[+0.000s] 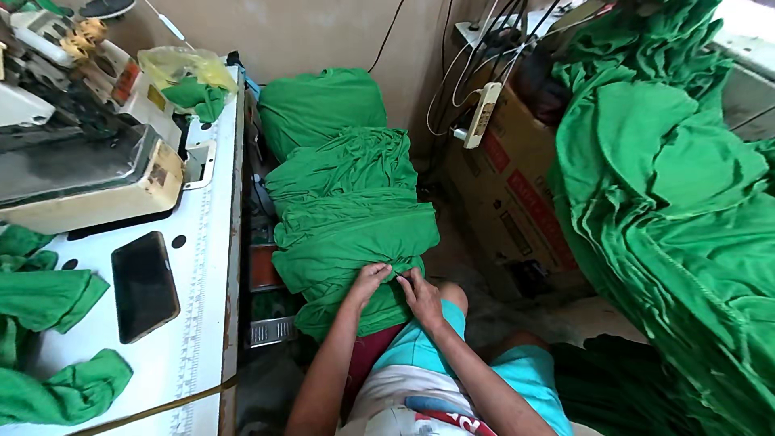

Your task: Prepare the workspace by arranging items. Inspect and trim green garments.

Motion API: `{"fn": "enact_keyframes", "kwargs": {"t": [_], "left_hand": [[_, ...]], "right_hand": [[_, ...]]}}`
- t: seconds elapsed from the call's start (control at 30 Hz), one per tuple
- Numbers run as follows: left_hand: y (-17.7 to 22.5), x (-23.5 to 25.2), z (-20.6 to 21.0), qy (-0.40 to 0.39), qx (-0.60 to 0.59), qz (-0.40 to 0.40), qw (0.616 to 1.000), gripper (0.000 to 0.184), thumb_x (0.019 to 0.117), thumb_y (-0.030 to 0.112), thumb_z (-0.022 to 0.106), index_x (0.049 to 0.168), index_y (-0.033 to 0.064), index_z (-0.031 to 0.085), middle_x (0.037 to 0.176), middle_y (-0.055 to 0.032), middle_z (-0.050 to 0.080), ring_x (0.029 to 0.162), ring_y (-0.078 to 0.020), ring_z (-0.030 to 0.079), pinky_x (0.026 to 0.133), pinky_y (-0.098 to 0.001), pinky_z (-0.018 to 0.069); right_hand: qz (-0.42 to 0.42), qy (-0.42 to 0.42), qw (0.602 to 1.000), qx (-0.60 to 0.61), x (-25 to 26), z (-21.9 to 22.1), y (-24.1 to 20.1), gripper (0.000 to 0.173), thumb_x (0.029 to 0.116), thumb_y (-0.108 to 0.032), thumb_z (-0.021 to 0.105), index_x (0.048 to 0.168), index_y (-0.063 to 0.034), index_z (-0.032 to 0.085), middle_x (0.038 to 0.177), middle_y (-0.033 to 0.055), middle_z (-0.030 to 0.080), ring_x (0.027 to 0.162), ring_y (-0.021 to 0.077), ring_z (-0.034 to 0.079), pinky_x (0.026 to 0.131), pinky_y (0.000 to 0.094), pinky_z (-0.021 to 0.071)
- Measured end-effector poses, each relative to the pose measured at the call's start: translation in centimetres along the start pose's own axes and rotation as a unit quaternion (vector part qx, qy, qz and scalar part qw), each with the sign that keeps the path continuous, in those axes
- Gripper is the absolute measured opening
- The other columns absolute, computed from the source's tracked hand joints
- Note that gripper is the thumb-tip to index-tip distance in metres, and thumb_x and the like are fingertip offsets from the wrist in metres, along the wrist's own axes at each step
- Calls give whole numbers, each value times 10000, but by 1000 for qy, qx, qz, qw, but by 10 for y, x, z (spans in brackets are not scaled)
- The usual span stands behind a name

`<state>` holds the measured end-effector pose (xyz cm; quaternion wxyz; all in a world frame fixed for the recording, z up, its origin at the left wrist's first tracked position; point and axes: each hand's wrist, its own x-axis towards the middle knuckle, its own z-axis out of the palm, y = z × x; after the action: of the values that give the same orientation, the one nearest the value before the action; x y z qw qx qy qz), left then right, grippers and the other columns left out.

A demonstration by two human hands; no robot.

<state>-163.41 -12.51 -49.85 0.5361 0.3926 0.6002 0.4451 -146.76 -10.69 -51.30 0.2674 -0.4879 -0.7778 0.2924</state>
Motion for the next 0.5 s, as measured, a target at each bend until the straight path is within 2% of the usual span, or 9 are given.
{"fn": "enact_keyframes", "kwargs": {"t": [0.17, 0.3, 0.33, 0.4, 0.5], "left_hand": [[-1, 0, 0, 4, -5, -1, 1000, 251, 1065, 143, 513, 967, -23, 674, 923, -44, 643, 887, -79, 577, 893, -321, 477], [-2, 0, 0, -11, 1, -8, 1000, 251, 1064, 138, 518, 981, -38, 676, 927, -51, 645, 876, -79, 576, 881, -317, 484], [-2, 0, 0, -20, 14, -5, 1000, 253, 1064, 141, 516, 964, -31, 672, 902, -39, 636, 851, -69, 569, 858, -306, 484], [-4, 1, 0, -33, 39, 2, 999, 254, 1061, 141, 516, 939, -24, 665, 863, -22, 615, 811, -59, 551, 819, -289, 473], [-6, 0, 0, -32, 50, 0, 998, 257, 1063, 148, 518, 963, -31, 672, 875, -33, 617, 821, -68, 550, 826, -291, 472]], "right_hand": [[39, 33, 998, 48, 1, 0, 2, 353, 1056, -295, 544, 1172, 24, 643, 932, 181, 731, 839, 360, 729, 749, 573, 570], [34, 19, 997, 65, 2, -2, 1, 483, 963, -345, 697, 1275, 14, 610, 968, 188, 725, 836, 364, 713, 758, 582, 568], [23, 7, 998, 56, 2, -1, 2, 437, 967, -316, 695, 1266, -2, 639, 978, 181, 735, 852, 363, 721, 772, 585, 569], [13, 13, 998, 55, 3, 2, 3, 258, 992, -192, 651, 1156, 0, 705, 1006, 170, 752, 916, 342, 738, 832, 568, 575], [49, 91, 988, 114, 6, 0, 9, 232, 1026, -142, 585, 1089, 62, 677, 978, 187, 717, 914, 291, 709, 862, 478, 572]]}}
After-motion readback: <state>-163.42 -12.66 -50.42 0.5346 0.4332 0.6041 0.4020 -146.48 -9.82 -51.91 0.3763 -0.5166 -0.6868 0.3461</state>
